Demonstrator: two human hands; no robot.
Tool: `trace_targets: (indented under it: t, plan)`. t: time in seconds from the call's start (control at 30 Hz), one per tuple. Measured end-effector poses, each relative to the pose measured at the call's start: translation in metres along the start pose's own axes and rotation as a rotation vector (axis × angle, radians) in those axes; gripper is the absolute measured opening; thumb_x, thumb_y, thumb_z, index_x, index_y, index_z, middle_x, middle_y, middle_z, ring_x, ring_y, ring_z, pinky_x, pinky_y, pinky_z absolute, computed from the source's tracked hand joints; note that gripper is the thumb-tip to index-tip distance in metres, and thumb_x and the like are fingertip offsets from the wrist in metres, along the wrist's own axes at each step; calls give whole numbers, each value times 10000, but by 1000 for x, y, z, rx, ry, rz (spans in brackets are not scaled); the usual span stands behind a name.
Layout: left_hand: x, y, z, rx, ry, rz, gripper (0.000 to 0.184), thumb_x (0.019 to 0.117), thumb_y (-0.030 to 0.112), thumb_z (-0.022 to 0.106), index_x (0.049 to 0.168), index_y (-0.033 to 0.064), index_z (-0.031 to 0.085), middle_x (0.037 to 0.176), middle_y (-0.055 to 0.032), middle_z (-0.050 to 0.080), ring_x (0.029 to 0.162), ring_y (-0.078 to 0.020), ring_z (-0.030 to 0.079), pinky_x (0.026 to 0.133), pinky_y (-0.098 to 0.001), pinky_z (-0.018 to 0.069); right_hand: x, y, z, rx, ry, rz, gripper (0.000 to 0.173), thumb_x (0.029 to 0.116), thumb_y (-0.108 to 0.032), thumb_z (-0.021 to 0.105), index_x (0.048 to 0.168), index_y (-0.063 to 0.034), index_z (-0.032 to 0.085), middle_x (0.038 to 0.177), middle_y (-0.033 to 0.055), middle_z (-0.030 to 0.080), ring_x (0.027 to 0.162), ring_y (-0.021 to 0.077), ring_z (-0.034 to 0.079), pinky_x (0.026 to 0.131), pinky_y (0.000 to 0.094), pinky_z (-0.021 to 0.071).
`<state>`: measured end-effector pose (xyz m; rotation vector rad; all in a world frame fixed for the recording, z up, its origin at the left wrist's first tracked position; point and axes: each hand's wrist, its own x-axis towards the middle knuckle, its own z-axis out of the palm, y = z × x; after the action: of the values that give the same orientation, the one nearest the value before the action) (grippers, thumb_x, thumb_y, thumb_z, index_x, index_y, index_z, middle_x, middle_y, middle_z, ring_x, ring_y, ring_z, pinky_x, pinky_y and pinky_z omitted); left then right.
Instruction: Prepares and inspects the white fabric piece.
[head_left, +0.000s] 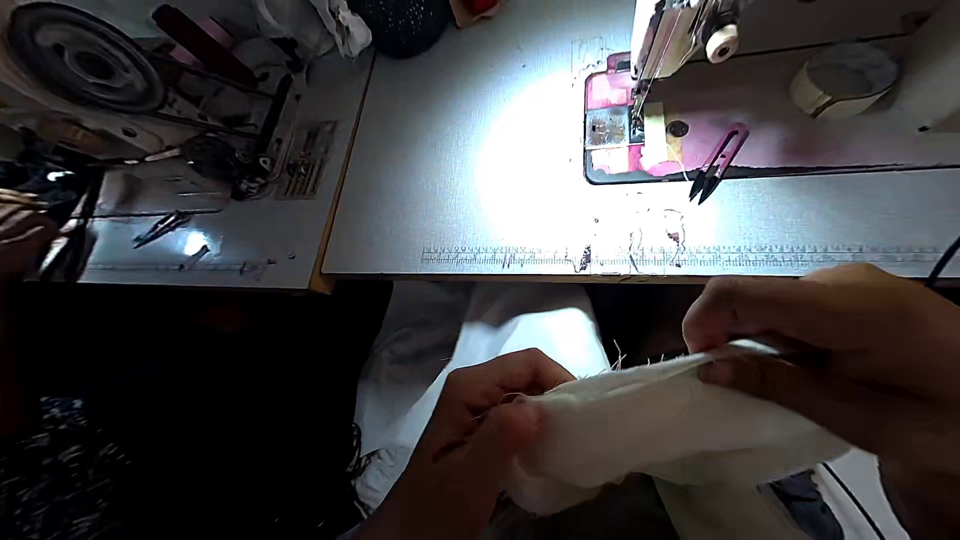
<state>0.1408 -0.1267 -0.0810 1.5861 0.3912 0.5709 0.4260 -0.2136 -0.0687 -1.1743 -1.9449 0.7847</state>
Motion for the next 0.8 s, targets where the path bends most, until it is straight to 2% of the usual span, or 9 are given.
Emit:
trace_targets:
  t: [0.1, 0.2, 0.23, 0.3, 0.37, 0.43, 0.57, 0.67, 0.8]
  plan:
    - [9, -15, 15, -104, 25, -45, 203, 993, 306, 669, 1014, 105, 690, 869, 94, 699, 784, 41, 652, 692, -143, 554, 0, 29, -8, 131, -98, 4, 182, 1046, -231, 556, 953, -114, 659, 748, -112, 601, 642, -85, 541, 541, 75, 445]
    - [15, -31, 22, -100, 116, -78, 133, 1014, 172, 628, 936, 105, 713, 777, 89, 687, 697, 34, 643, 636, -142, 547, -10, 47, -2, -104, 36, 144, 222, 1028, -264, 557, 861, -158, 657, 668, -113, 561, 576, -51, 515, 482, 132, 417]
    - [17, -35, 23, -116, 145, -94, 169, 1024, 153, 597, 916, 112, 721, 757, 88, 679, 682, 33, 639, 629, -141, 546, -14, 46, 3, -348, 165, 197, 207, 1009, -310, 557, 897, -186, 680, 721, -99, 598, 629, -9, 551, 526, 202, 447]
    - [20, -36, 27, -139, 207, -119, 212, 1024, 137, 568, 889, 131, 731, 729, 93, 671, 662, 38, 634, 619, -135, 543, -17, 30, 13, -532, 359, 205, 258, 1007, -258, 575, 1107, -71, 722, 1096, 81, 695, 1002, 224, 622, 844, 462, 465]
    - [24, -37, 32, -149, 247, -129, 221, 1023, 123, 562, 885, 133, 734, 721, 91, 674, 651, 35, 636, 612, -134, 547, -19, 8, 27, -435, 449, 108, 185, 1037, -254, 576, 1094, -117, 687, 1126, 25, 656, 1074, 121, 601, 908, 308, 498]
    - [28, -37, 36, -144, 256, -128, 215, 1023, 124, 555, 888, 142, 721, 724, 98, 668, 654, 38, 631, 609, -131, 541, -17, -3, 45, -202, 397, 4, 173, 1050, -194, 567, 1065, -105, 714, 1069, 6, 685, 1013, 45, 637, 864, 204, 545]
    - [32, -43, 39, -147, 196, -54, 153, 1011, 222, 620, 915, 138, 705, 770, 99, 665, 707, 35, 636, 647, -139, 542, -4, 15, 57, -97, 294, -10, 224, 1024, -76, 520, 1088, -44, 731, 1070, 33, 689, 1017, 69, 634, 873, 219, 543]
    - [32, -46, 43, -116, 244, -36, 126, 985, 114, 628, 893, 104, 714, 743, 89, 663, 674, 35, 621, 622, -127, 527, -3, 21, 57, -58, 278, 39, 196, 1007, -87, 549, 1076, -45, 728, 1040, 12, 679, 1021, 63, 631, 883, 221, 544]
    - [29, -45, 43, -90, 228, -13, 168, 988, 60, 557, 921, 83, 709, 769, 94, 670, 702, 50, 624, 644, -115, 525, -5, 22, 56, -59, 341, 86, 150, 1006, -147, 585, 1055, -84, 713, 910, -58, 670, 889, 28, 570, 821, 259, 436]
